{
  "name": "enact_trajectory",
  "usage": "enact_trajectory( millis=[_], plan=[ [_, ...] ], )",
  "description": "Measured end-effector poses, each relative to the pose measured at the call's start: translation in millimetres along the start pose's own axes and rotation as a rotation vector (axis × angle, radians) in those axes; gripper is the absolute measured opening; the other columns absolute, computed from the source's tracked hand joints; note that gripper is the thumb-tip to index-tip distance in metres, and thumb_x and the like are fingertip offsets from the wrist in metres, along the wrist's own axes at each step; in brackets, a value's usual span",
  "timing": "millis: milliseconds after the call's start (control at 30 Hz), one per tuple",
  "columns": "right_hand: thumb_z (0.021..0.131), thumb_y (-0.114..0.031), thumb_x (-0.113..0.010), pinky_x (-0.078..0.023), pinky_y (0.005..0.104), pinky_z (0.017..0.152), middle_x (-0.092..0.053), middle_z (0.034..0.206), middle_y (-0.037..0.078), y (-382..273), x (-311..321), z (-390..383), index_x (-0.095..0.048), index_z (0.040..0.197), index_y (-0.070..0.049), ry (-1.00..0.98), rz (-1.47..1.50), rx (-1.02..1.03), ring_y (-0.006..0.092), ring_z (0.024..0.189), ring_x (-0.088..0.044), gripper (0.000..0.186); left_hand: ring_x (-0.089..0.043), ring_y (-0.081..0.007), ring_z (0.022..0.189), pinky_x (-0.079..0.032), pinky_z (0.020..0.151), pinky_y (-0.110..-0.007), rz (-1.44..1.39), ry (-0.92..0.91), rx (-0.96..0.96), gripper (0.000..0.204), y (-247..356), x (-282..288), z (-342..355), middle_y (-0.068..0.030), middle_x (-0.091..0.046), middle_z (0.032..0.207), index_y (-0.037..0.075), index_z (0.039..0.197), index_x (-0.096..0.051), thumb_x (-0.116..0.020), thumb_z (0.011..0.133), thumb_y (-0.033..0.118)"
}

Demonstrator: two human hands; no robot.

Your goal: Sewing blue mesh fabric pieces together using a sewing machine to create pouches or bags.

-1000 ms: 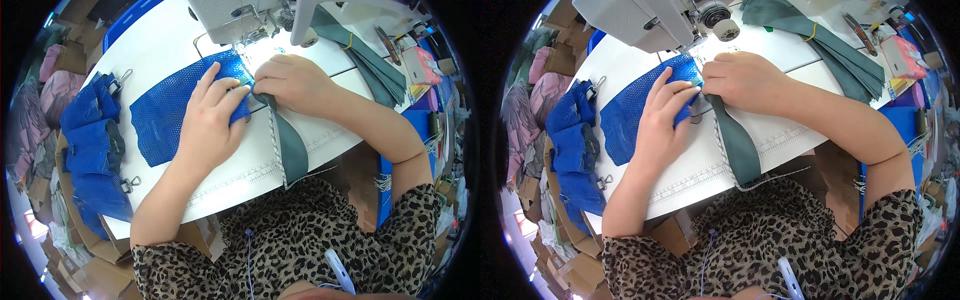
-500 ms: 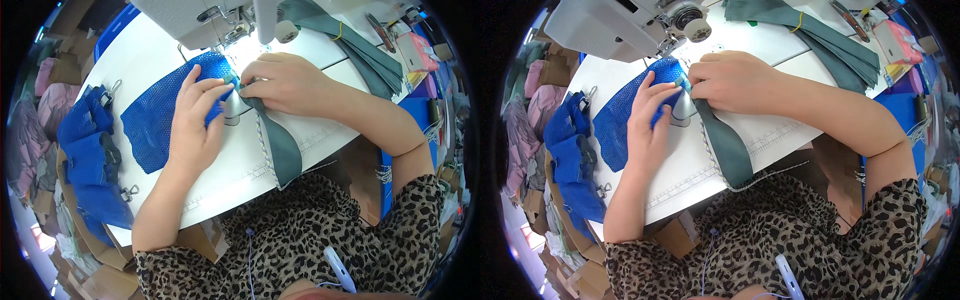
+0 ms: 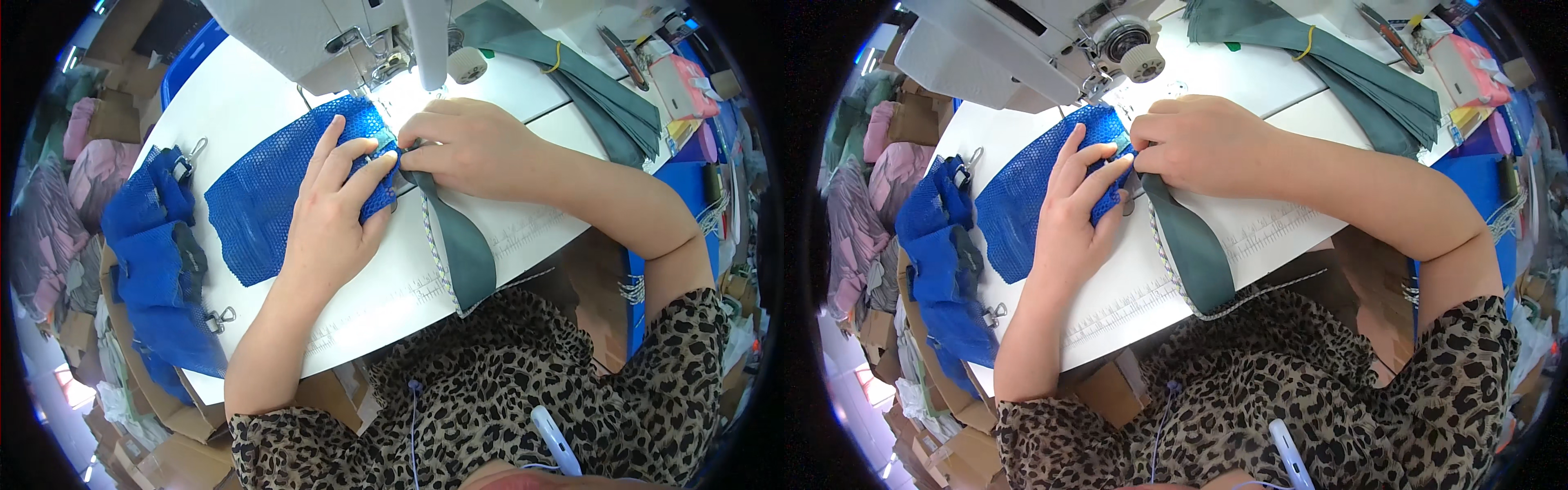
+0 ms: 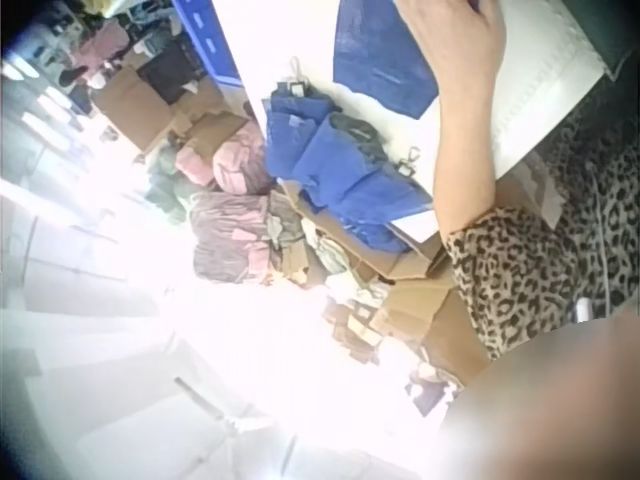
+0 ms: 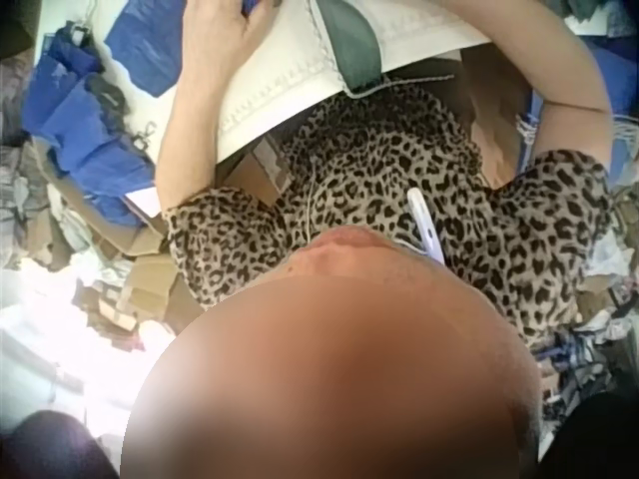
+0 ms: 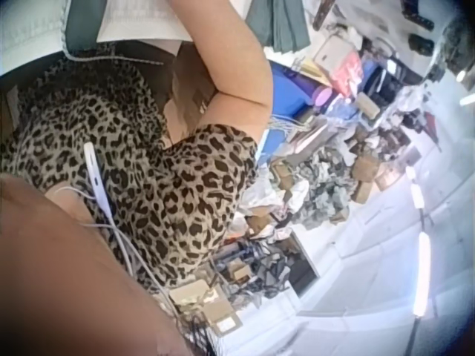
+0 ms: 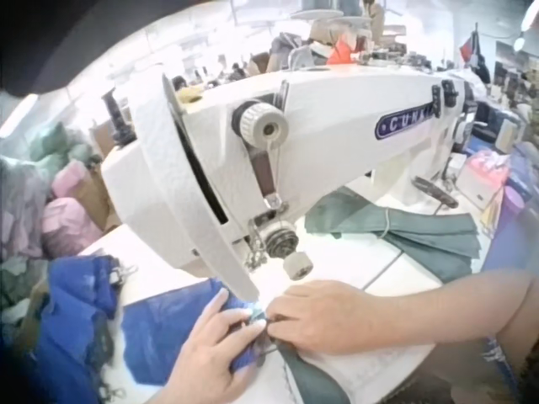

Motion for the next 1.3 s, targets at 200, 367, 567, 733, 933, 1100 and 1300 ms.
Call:
enact_trajectory(
  millis=[200, 367, 567, 733, 933, 1100, 1300],
  plan=[
    [0.071, -0.012, -0.068, -0.053, 0.0350, 0.075, -0.064, 0.094, 0.004, -4, 6, -2, -0.065, 0.084, -0.007, -0.056, 0.046, -0.020, 0.0213, 0.089, -0.063, 0.014, -0.037, -0.0416, 0.139, -0.033, 0.112, -0.056, 0.083, -0.043, -0.015, 0.044, 9, 3, -1, -0.0145, -0.056, 0.129, 0.010, 0.119, -0.065, -0.073, 0.076, 0.011],
    [0.079, -0.013, -0.064, -0.055, 0.0351, 0.076, -0.067, 0.099, 0.007, -7, 8, -3, -0.064, 0.087, -0.007, -0.061, 0.000, -0.017, 0.0235, 0.094, -0.066, 0.010, -0.036, -0.0407, 0.140, -0.033, 0.112, -0.055, 0.075, -0.055, -0.007, 0.043, 8, 3, -2, -0.0145, -0.055, 0.131, 0.011, 0.119, -0.066, -0.073, 0.076, 0.012],
    [0.079, -0.012, -0.063, -0.055, 0.0347, 0.078, -0.068, 0.102, 0.008, -8, 10, -4, -0.064, 0.089, -0.007, -0.074, -0.032, -0.007, 0.0240, 0.097, -0.067, 0.011, -0.036, -0.0398, 0.140, -0.036, 0.112, -0.051, 0.024, -0.047, -0.009, 0.042, 8, 2, 0, -0.0141, -0.055, 0.131, 0.011, 0.117, -0.067, -0.073, 0.075, 0.010],
    [0.078, -0.012, -0.064, -0.055, 0.0347, 0.077, -0.067, 0.100, 0.007, -6, 10, -4, -0.064, 0.090, -0.008, -0.061, -0.021, -0.003, 0.0232, 0.094, -0.066, 0.012, -0.037, -0.0396, 0.140, -0.037, 0.111, -0.051, 0.048, -0.046, -0.012, 0.043, 9, 2, 2, -0.0139, -0.055, 0.130, 0.010, 0.116, -0.067, -0.074, 0.074, 0.010],
    [0.075, -0.015, -0.069, -0.051, 0.0358, 0.078, -0.061, 0.093, 0.004, 3, 21, 1, -0.064, 0.091, -0.010, -0.043, -0.027, -0.140, 0.0222, 0.094, -0.061, 0.018, -0.038, -0.0399, 0.138, -0.037, 0.111, -0.052, 0.064, -0.028, -0.037, 0.043, 12, 1, 2, -0.0136, -0.056, 0.130, 0.010, 0.116, -0.066, -0.074, 0.074, 0.010],
    [0.075, -0.021, -0.072, -0.049, 0.0368, 0.080, -0.058, 0.089, 0.004, 19, 18, -5, -0.065, 0.093, -0.010, -0.171, -0.022, -0.311, 0.0227, 0.096, -0.058, 0.021, -0.039, -0.0404, 0.138, -0.037, 0.110, -0.053, 0.092, -0.034, -0.050, 0.043, 14, 1, 2, -0.0138, -0.056, 0.130, 0.010, 0.116, -0.065, -0.074, 0.074, 0.012],
    [0.077, -0.021, -0.070, -0.047, 0.0363, 0.085, -0.060, 0.095, 0.005, 15, 17, -3, -0.067, 0.095, -0.010, -0.113, 0.005, -0.235, 0.0230, 0.097, -0.059, 0.020, -0.039, -0.0403, 0.138, -0.037, 0.110, -0.054, 0.103, -0.036, -0.057, 0.043, 15, 2, 1, -0.0141, -0.055, 0.130, 0.009, 0.116, -0.065, -0.074, 0.074, 0.013]
  ],
)
Point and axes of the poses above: each hand's wrist, its own z-axis towards the middle knuckle, its own x-axis out of the back of the hand, y = z × x, the point moved 7 cm from there along z, towards the middle knuckle
